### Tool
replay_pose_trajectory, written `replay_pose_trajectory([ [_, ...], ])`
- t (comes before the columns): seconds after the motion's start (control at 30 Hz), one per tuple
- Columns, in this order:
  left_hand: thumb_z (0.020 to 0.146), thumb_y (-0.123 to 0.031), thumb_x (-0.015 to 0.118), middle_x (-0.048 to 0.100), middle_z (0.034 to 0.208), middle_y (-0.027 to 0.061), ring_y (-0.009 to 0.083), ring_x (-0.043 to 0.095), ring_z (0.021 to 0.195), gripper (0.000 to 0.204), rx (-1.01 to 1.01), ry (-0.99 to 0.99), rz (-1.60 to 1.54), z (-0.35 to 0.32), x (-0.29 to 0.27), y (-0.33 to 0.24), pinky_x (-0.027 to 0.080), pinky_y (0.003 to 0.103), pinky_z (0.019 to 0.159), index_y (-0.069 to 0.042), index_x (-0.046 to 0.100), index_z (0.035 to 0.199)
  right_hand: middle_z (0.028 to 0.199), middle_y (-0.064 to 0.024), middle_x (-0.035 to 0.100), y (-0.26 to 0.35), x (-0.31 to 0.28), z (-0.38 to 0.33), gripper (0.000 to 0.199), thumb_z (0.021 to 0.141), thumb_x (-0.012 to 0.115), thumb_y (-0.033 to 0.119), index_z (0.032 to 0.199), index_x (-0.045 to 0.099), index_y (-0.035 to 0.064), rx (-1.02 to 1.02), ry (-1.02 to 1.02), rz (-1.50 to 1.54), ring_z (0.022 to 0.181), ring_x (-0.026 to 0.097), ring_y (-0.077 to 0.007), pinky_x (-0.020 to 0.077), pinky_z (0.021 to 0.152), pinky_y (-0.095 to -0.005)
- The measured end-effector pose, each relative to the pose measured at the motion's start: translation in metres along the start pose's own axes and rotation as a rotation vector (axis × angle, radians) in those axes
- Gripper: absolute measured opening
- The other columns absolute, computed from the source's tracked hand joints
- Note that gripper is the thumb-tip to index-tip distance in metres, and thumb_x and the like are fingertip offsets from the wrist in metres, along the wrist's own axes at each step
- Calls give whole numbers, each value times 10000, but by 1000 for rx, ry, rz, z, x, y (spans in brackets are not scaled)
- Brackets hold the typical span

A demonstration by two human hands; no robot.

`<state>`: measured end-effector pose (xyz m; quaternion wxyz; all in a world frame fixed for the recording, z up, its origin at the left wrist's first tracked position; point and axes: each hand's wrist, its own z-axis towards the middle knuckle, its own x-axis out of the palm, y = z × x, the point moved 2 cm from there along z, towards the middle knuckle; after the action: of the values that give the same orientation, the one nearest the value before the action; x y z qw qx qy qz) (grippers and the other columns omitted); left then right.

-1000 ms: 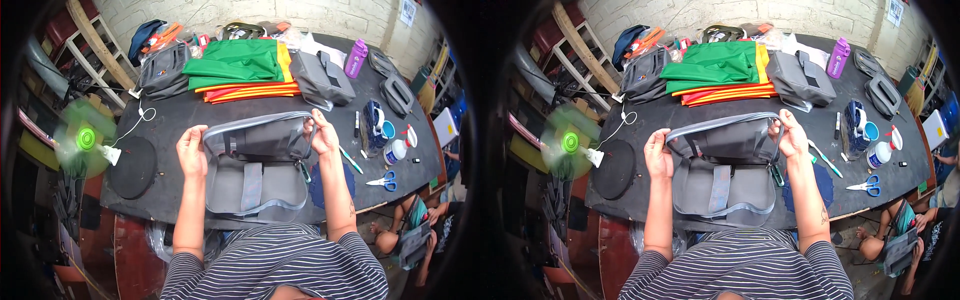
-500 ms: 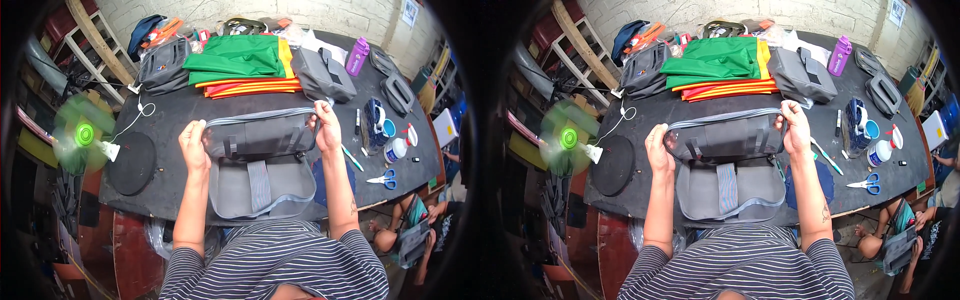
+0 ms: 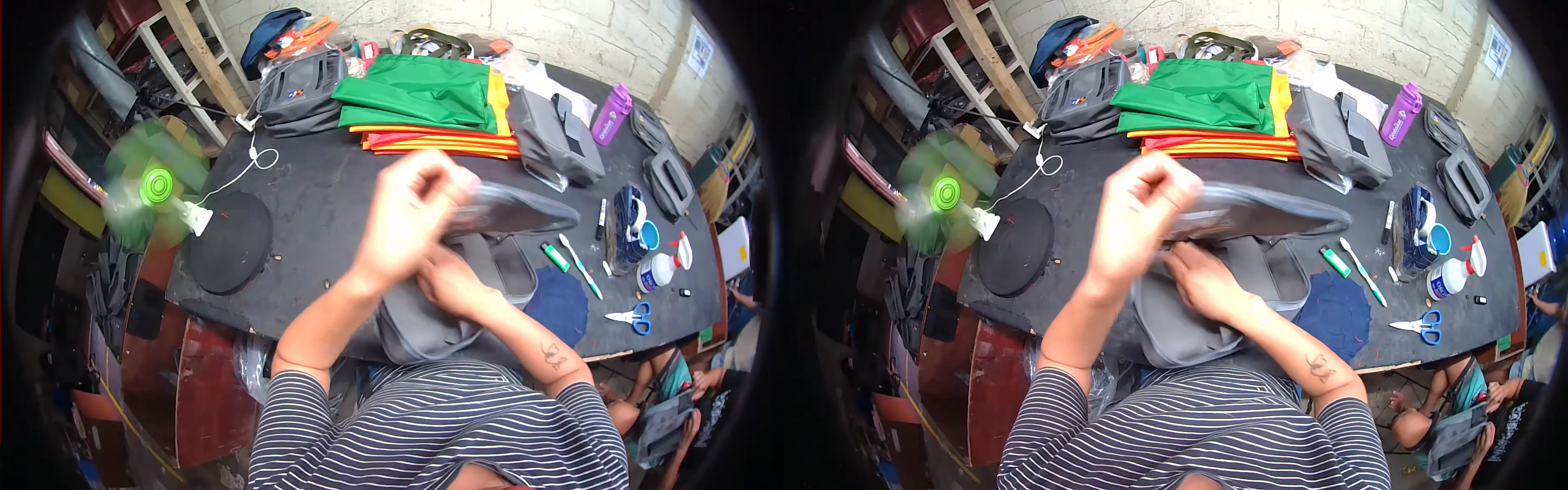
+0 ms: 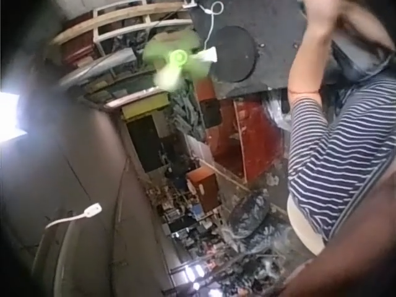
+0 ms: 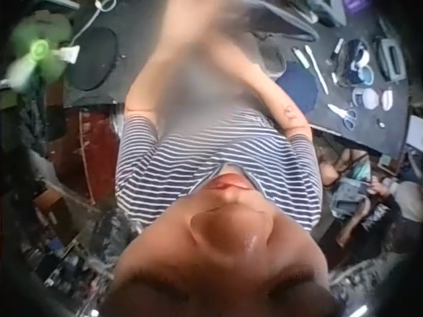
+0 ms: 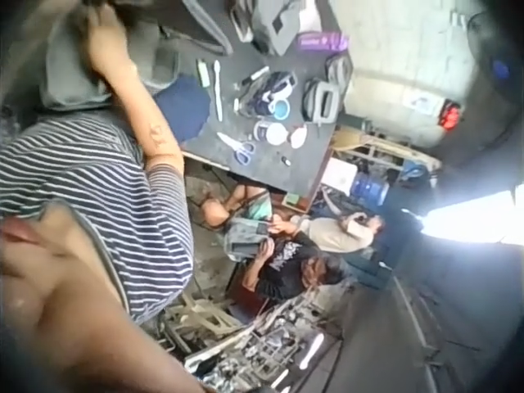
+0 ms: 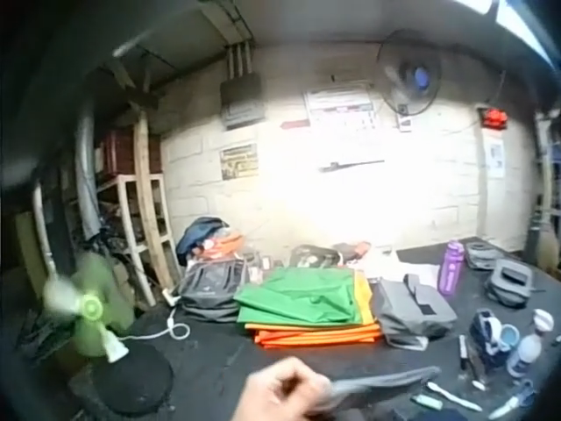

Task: The recorder is inspecting a newly manufactured gray textile bag for quality and trimming loose threads using a small cutter.

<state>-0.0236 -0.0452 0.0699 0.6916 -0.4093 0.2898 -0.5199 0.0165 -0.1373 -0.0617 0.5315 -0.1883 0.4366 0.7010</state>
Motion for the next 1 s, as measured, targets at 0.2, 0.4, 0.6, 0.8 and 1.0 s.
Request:
replay_pose_trajectory([
  [0.2,792,-162,719,581,929,73,164,567,854,255,293,209,480,-24,4,-46,457,281,764,-11,655,987,1287,-202,471,3,-30,25,502,922,525,223,1344,385,-9,380,-143,671,1226,444,-305,336,1038,-396],
  [0.4,981,-444,423,573,1172,77,165,482,1147,523,-138,64,4,-15,-72,27,317,305,1013,1,554,1223,1281,-188,512,26,-80,33,601,739,675,30,1297,463,-42,28,-463,141,1210,484,-326,346,1033,-374],
  [0.6,953,-256,543,561,1166,59,123,563,1010,392,-48,-30,-158,-28,-43,44,412,242,887,2,502,1245,1052,-161,587,4,-55,27,321,940,469,128,1231,482,-7,219,-590,510,976,582,-287,442,895,-391],
  [0.8,937,-128,558,598,1085,51,94,553,993,270,-102,-55,-299,-40,-33,51,436,246,887,15,540,1165,1054,-110,575,1,-50,19,333,968,452,203,1230,470,-1,373,-603,458,1012,545,-219,413,924,-334],
  [1.0,941,-60,500,611,1084,52,119,561,977,202,-36,56,-109,-46,-34,33,420,250,884,45,613,1072,1046,-83,560,7,-49,22,357,998,418,268,1233,464,4,517,-415,921,1035,509,-172,390,941,-301],
])
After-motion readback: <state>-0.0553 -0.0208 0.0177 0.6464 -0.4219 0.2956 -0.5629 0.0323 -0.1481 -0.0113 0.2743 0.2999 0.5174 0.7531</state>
